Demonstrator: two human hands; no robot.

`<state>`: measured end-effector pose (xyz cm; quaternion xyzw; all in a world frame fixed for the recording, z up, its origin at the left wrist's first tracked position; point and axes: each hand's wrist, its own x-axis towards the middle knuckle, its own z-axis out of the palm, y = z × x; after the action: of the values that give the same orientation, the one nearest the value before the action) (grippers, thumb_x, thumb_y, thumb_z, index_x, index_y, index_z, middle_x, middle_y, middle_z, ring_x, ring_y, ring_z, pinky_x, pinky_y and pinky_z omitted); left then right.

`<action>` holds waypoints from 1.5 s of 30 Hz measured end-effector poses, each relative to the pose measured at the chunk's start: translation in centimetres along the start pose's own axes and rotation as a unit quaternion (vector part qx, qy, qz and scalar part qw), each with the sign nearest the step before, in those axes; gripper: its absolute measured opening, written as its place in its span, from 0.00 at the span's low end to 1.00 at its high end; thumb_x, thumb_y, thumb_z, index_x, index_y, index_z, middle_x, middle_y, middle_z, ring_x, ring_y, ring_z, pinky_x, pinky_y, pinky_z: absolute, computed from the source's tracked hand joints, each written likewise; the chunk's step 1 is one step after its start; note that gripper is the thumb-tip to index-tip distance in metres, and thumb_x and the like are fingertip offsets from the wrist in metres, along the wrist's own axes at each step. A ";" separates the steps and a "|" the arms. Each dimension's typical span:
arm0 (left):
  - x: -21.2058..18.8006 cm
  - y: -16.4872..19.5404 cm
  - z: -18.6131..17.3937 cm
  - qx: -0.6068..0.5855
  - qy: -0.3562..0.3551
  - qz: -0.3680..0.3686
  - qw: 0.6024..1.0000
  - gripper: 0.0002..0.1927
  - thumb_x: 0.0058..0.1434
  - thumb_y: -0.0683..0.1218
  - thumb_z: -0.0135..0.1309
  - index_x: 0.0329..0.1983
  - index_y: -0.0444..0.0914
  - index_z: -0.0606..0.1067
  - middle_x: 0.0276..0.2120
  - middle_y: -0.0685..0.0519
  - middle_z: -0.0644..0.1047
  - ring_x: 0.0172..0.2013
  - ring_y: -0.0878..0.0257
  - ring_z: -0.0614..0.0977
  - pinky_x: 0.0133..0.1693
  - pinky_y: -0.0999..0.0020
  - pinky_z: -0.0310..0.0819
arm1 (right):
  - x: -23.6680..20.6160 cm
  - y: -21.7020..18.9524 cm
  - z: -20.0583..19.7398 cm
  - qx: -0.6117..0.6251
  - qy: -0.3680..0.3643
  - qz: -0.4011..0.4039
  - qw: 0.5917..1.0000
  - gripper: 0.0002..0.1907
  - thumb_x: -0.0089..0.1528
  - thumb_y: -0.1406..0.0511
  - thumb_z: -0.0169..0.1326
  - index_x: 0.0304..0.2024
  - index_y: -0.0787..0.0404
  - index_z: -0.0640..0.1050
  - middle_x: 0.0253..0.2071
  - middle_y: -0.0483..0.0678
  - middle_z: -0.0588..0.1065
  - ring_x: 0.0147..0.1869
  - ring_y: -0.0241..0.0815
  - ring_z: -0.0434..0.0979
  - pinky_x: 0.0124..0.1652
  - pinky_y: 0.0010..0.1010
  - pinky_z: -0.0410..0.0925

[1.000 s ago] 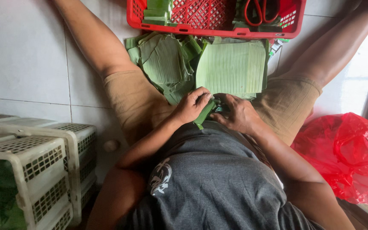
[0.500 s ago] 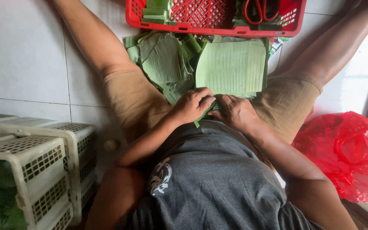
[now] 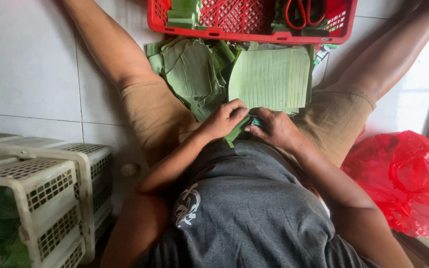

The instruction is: The person sits on the floor folding and rolling banana leaf pieces by hand, tearing or creasing the leaf into rolled segments, and placing the finished rolled pieces into a red plastic basket. They repeatedly take new leaf pieces from the pile beside them and continue the same folding cycle.

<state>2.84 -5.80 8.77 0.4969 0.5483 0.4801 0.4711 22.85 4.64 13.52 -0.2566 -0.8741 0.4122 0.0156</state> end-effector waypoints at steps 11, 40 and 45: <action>-15.5 6.2 -21.0 -0.401 0.339 0.112 0.844 0.22 0.70 0.52 0.53 0.63 0.39 0.70 0.52 0.49 0.77 0.44 0.58 0.79 0.45 0.62 0.76 | -0.1 4.5 0.7 0.206 0.151 0.089 0.963 0.20 0.70 0.58 0.55 0.56 0.68 0.76 0.39 0.49 0.78 0.42 0.36 0.75 0.44 0.30 0.71; 4.1 -7.0 -7.4 0.232 0.306 -0.145 0.912 0.07 0.60 0.46 0.61 0.32 0.40 0.75 0.33 0.50 0.80 0.37 0.56 0.82 0.42 0.60 0.76 | 2.2 7.1 4.1 0.420 0.152 0.168 0.879 0.18 0.72 0.58 0.53 0.54 0.67 0.72 0.43 0.51 0.76 0.36 0.36 0.74 0.35 0.26 0.69; 1.1 -4.8 -5.6 -0.234 0.222 -0.124 0.939 0.06 0.71 0.42 0.59 0.37 0.38 0.76 0.34 0.53 0.75 0.35 0.66 0.75 0.35 0.68 0.71 | 3.6 5.5 3.9 0.506 0.116 0.239 0.821 0.17 0.68 0.58 0.55 0.49 0.66 0.77 0.44 0.50 0.79 0.42 0.37 0.79 0.41 0.29 0.74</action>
<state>-3.20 -5.25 4.52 0.1818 0.5682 0.6306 0.4964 21.14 6.44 6.26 -0.4594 -0.4457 0.7544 0.1457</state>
